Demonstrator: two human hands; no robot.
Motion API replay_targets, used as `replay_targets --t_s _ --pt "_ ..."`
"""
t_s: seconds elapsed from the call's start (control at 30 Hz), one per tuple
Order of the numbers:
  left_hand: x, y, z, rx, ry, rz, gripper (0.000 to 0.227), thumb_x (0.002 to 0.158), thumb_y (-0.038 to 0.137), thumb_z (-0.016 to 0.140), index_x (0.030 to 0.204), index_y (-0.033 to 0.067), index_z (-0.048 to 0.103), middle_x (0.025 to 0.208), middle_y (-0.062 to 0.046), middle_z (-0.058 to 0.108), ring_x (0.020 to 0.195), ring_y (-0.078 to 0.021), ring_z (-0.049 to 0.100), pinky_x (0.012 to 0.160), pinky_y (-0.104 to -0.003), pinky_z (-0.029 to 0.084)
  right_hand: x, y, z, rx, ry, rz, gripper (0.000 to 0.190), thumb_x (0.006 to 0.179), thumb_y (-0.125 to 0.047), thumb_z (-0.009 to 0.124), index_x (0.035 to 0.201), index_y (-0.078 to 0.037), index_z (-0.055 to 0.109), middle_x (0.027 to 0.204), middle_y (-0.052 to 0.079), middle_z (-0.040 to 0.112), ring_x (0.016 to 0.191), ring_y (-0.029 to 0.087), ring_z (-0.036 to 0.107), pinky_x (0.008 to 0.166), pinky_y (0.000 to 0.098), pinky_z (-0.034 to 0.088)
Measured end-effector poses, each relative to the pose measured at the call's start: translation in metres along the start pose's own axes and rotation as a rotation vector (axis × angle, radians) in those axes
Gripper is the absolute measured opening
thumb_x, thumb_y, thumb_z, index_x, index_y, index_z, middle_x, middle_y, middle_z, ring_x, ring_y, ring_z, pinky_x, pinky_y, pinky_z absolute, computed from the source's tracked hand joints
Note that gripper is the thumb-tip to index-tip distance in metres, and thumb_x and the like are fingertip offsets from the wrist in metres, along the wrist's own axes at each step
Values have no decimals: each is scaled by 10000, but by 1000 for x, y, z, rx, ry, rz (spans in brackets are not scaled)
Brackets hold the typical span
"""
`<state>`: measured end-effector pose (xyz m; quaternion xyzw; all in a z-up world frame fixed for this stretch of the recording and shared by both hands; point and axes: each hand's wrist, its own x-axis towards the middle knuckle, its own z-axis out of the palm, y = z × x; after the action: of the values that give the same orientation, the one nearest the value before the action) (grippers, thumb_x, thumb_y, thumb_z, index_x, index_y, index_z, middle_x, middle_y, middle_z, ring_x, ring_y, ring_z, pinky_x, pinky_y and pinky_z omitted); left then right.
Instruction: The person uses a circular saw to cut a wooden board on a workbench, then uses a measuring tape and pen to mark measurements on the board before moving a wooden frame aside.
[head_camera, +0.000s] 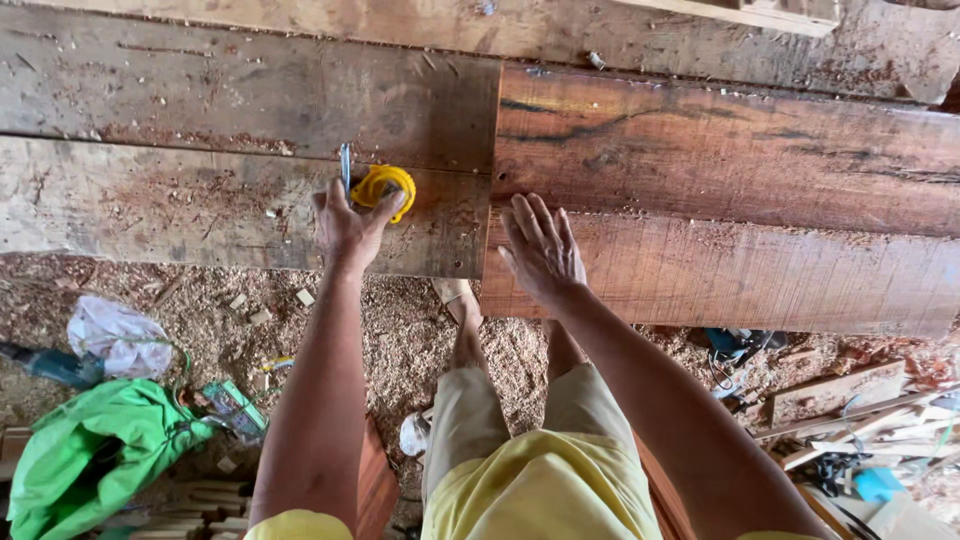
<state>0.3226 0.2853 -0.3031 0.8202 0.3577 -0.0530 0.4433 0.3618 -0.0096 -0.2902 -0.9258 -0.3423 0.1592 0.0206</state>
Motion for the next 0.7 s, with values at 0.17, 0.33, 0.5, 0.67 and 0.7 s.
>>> replay_targets --t_s 0.17,0.33,0.5,0.67,0.7 --pt "-12 22 -13 -45 -17 -72 837 672 719 786 1169 92 542 1140 -248 483 1066 -419 574 905 -535 460 -6 -7 -20 -1 103 -77 576 901 -296 648 1398 -73 461 1496 175 336 1378 356 343 1053 605 353" --pt "-13 -4 -12 -263 -10 34 782 629 535 853 1068 12 472 1023 -272 586 922 -428 649 790 -531 522 -5 -11 -4 227 196 37 531 937 -351 560 1373 -71 446 1468 203 389 1353 385 374 1081 623 266" --pt "-64 -2 -39 -498 -60 -39 619 760 445 754 1061 30 406 902 -246 620 791 -387 662 725 -518 548 -13 -30 -12 362 268 44 619 917 -395 577 1424 -93 388 1485 195 362 1356 396 349 1074 628 272" --pt "-166 5 -45 -496 -372 -94 520 716 216 822 1062 27 484 986 -235 609 965 -447 656 842 -541 577 -39 -92 -66 1079 -192 385 659 860 -545 519 1337 -98 439 1044 179 667 919 350 673 736 517 600" --pt "-181 17 -43 -477 -460 -30 842 745 269 783 1272 57 162 1030 -142 655 912 -305 702 808 -399 602 -43 -93 -70 1492 -433 237 551 897 -550 486 1220 -106 533 1052 136 661 934 301 652 795 469 572"
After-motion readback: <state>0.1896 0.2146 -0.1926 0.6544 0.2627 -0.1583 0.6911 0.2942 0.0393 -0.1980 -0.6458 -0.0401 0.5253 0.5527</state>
